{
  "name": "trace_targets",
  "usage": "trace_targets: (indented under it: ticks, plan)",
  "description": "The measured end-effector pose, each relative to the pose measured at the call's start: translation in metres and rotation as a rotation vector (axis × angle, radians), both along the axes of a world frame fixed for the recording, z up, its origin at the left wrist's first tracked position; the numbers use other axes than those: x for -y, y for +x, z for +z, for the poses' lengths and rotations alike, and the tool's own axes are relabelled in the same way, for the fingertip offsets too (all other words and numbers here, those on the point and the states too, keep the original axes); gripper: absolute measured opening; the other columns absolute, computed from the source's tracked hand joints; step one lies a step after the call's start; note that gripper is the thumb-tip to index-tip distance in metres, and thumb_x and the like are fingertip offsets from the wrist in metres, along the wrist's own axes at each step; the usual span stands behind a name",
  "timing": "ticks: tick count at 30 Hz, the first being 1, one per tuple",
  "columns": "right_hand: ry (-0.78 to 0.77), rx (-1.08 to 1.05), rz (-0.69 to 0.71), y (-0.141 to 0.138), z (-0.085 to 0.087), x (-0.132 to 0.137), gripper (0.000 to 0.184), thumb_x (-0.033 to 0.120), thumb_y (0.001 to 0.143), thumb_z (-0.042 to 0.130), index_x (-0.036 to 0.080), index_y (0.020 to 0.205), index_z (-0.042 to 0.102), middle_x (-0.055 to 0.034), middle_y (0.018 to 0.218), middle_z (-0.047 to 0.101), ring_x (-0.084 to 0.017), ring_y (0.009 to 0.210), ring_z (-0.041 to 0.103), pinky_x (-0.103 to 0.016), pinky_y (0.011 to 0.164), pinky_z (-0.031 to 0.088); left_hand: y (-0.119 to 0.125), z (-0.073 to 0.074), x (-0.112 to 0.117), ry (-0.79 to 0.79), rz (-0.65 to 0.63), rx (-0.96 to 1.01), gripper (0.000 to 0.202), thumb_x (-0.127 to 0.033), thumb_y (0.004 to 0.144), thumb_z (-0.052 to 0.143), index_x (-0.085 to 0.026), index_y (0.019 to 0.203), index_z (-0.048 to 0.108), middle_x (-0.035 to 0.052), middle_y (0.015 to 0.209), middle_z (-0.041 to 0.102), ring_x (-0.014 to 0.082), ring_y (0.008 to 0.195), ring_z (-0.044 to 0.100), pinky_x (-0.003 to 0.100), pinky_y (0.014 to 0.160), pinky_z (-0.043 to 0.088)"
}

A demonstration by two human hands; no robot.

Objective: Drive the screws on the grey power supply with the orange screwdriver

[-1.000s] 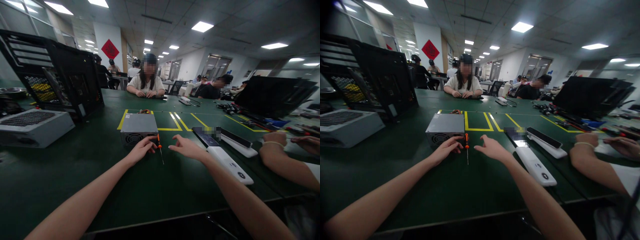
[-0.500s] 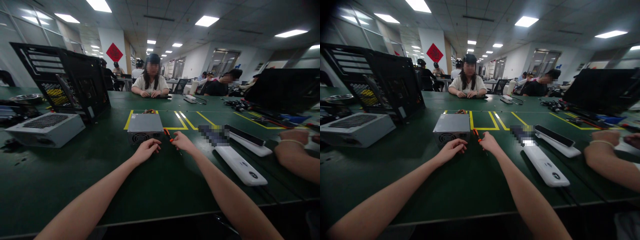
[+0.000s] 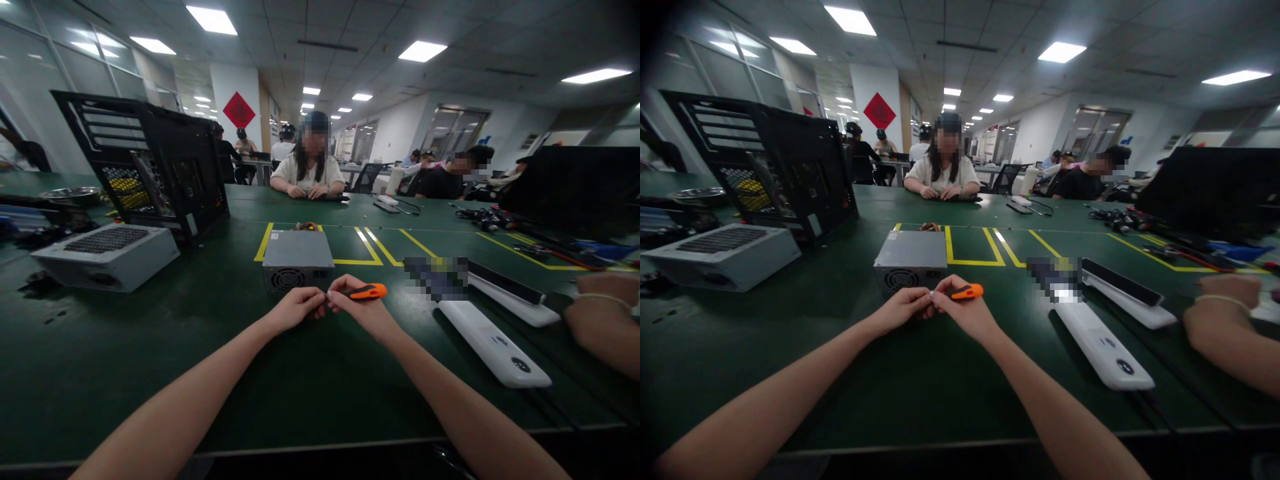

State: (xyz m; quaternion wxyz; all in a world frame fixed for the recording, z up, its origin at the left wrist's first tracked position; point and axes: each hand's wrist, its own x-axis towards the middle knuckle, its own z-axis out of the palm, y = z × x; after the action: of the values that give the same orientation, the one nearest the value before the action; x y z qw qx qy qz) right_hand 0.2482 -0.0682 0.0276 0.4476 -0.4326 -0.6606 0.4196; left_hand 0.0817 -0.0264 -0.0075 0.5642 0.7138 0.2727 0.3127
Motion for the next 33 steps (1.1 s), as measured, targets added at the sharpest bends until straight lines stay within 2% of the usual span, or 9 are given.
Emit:
trace_targets:
  ticks: [3, 8, 12, 15, 17, 23, 25, 27, 33]
  plan:
    - [0.011, -0.078, -0.059, -0.001, 0.002, 0.003, 0.020, 0.039, 0.076, 0.056, 0.020, 0.083, 0.053, 0.0044, 0.065, 0.054, -0.007, 0.048, 0.049, -0.019, 0.043, 0.040, -0.002, 0.001, -0.002, 0.015, 0.033, -0.026, 0.032, -0.044, 0.081, 0.047, -0.014, 0.078, 0.057, -0.0020, 0.062, 0.049, 0.0082, 0.057, 0.045, 0.021, 0.054, 0.036]
    - [0.133, -0.265, -0.042, -0.002, 0.008, 0.014, 0.023, 0.042, 0.082, 0.047, 0.020, 0.079, 0.054, -0.0004, 0.077, 0.061, -0.008, 0.047, 0.052, -0.021, 0.042, 0.039, -0.005, -0.004, -0.007, 0.061, 0.084, -0.037, 0.034, -0.046, 0.082, 0.044, -0.015, 0.077, 0.055, -0.0014, 0.065, 0.050, 0.0088, 0.059, 0.046, 0.022, 0.056, 0.038]
    - [0.337, -0.207, -0.236, -0.003, 0.010, 0.024, 0.025, 0.037, 0.084, 0.044, 0.020, 0.069, 0.054, -0.0005, 0.072, 0.062, -0.006, 0.038, 0.045, -0.022, 0.037, 0.034, -0.006, -0.009, -0.007, 0.111, 0.081, -0.063, 0.033, -0.044, 0.084, 0.040, -0.015, 0.085, 0.055, 0.0016, 0.073, 0.055, 0.0114, 0.064, 0.052, 0.024, 0.061, 0.043]
    - [0.510, -0.230, -0.451, 0.001, 0.014, 0.023, 0.019, 0.034, 0.081, 0.050, 0.021, 0.068, 0.051, 0.0019, 0.063, 0.059, -0.007, 0.042, 0.046, -0.023, 0.043, 0.038, -0.008, -0.003, -0.001, 0.346, 0.273, -0.170, 0.030, -0.039, 0.087, 0.036, -0.018, 0.100, 0.054, 0.0018, 0.078, 0.057, 0.0123, 0.063, 0.053, 0.027, 0.063, 0.042]
    - [0.523, -0.292, -0.547, 0.007, 0.017, 0.015, 0.015, 0.033, 0.080, 0.053, 0.022, 0.072, 0.048, 0.0046, 0.055, 0.055, -0.009, 0.046, 0.050, -0.023, 0.047, 0.041, -0.012, 0.005, 0.003, 0.521, 0.446, -0.202, 0.028, -0.035, 0.088, 0.035, -0.020, 0.104, 0.053, 0.0027, 0.081, 0.057, 0.0142, 0.069, 0.053, 0.029, 0.068, 0.041]
    - [0.242, -0.309, -0.538, 0.024, 0.007, -0.016, 0.024, 0.042, 0.073, 0.058, 0.020, 0.071, 0.047, 0.0067, 0.049, 0.050, -0.008, 0.042, 0.047, -0.022, 0.046, 0.043, -0.029, 0.022, -0.001, 0.737, 0.989, -0.137, 0.025, -0.029, 0.087, 0.037, -0.019, 0.103, 0.053, 0.0081, 0.098, 0.052, 0.0206, 0.096, 0.047, 0.034, 0.087, 0.036]
    - [0.258, -0.284, -0.560, 0.027, 0.001, -0.020, 0.025, 0.043, 0.073, 0.058, 0.020, 0.071, 0.048, 0.0069, 0.048, 0.050, -0.009, 0.042, 0.047, -0.022, 0.046, 0.044, -0.035, 0.017, -0.012, 0.702, 1.100, -0.090, 0.030, -0.031, 0.085, 0.041, -0.019, 0.111, 0.049, 0.0092, 0.110, 0.048, 0.0217, 0.105, 0.043, 0.035, 0.091, 0.034]
    - [0.255, -0.268, -0.566, 0.028, -0.002, -0.024, 0.024, 0.043, 0.073, 0.058, 0.021, 0.077, 0.049, 0.0071, 0.049, 0.051, -0.009, 0.043, 0.049, -0.024, 0.049, 0.045, -0.040, 0.008, -0.024, 0.591, 1.102, -0.016, 0.042, -0.036, 0.083, 0.045, -0.020, 0.121, 0.042, 0.0097, 0.120, 0.044, 0.0214, 0.112, 0.041, 0.035, 0.095, 0.032]
    - [0.048, -0.262, -0.487, 0.015, -0.016, -0.049, 0.025, 0.043, 0.070, 0.058, 0.019, 0.074, 0.052, 0.0014, 0.057, 0.060, -0.015, 0.062, 0.060, -0.027, 0.061, 0.048, -0.045, -0.010, -0.044, 0.132, 0.849, 0.113, 0.048, -0.047, 0.082, 0.042, -0.018, 0.120, 0.048, 0.0075, 0.122, 0.053, 0.0215, 0.113, 0.047, 0.031, 0.094, 0.035]
